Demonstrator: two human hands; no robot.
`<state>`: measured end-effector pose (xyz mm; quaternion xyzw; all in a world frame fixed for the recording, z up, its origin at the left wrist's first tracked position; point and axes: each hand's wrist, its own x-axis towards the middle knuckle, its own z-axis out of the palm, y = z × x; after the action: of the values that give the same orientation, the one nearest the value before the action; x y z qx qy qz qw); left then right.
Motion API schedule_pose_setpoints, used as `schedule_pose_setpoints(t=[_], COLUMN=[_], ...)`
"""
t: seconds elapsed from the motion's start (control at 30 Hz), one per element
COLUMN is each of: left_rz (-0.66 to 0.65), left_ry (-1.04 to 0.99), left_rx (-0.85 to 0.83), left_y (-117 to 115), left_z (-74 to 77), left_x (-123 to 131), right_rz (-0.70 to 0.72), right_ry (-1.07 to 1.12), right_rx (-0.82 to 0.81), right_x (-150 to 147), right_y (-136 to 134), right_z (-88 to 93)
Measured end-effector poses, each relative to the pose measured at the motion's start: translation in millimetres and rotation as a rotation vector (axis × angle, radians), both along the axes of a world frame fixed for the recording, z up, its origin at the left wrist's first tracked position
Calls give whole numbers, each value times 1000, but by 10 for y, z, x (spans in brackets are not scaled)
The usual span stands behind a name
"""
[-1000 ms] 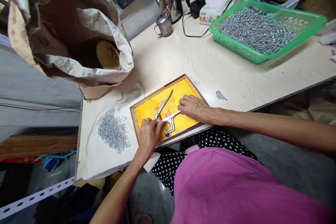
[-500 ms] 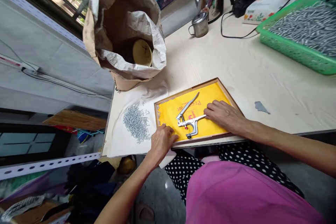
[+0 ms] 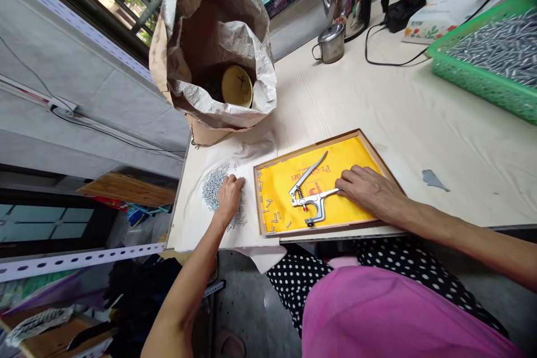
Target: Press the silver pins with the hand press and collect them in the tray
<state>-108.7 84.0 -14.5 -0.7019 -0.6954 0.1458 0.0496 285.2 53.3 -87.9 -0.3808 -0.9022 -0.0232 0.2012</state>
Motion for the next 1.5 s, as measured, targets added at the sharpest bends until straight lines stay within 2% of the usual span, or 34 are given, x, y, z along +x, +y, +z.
schedule_pose_setpoints(t=[0.13, 0.33, 0.47, 0.53, 0.6, 0.7, 0.8, 0.93, 1.27, 1.5], left_rz=[62, -135, -151, -60, 86, 255, 340, 455, 718, 722], left_ry=[63, 99, -62, -271, -559, -1010, -1230, -1321, -1418, -1354], left_rx=[-2, -40, 30, 155, 218, 31, -138, -175, -307, -352], left_y=[43, 67, 109, 64, -61, -349, -606, -737, -756, -718], left_z=[-70, -114, -18, 59, 127, 163, 105, -2, 6, -38], left_x=[-17, -105, -60, 75, 306, 758, 1156, 1382, 1447, 1488], right_rz=[-9, -23, -41, -34, -24, -29, -36, -35, -18, -1], right_ry=[6, 5, -12, -36, -64, -96, -115, -113, -130, -133], right_rx=[8, -25, -36, -52, -70, -100, -127, -148, -172, -203], right_x=[-4, -21, -23, -19, -14, -12, -19, -25, -13, -18], right_y=[-8, 2, 5, 2, -2, -6, -8, -13, -12, -13], right_z=[25, 12, 27, 58, 98, 146, 166, 170, 192, 221])
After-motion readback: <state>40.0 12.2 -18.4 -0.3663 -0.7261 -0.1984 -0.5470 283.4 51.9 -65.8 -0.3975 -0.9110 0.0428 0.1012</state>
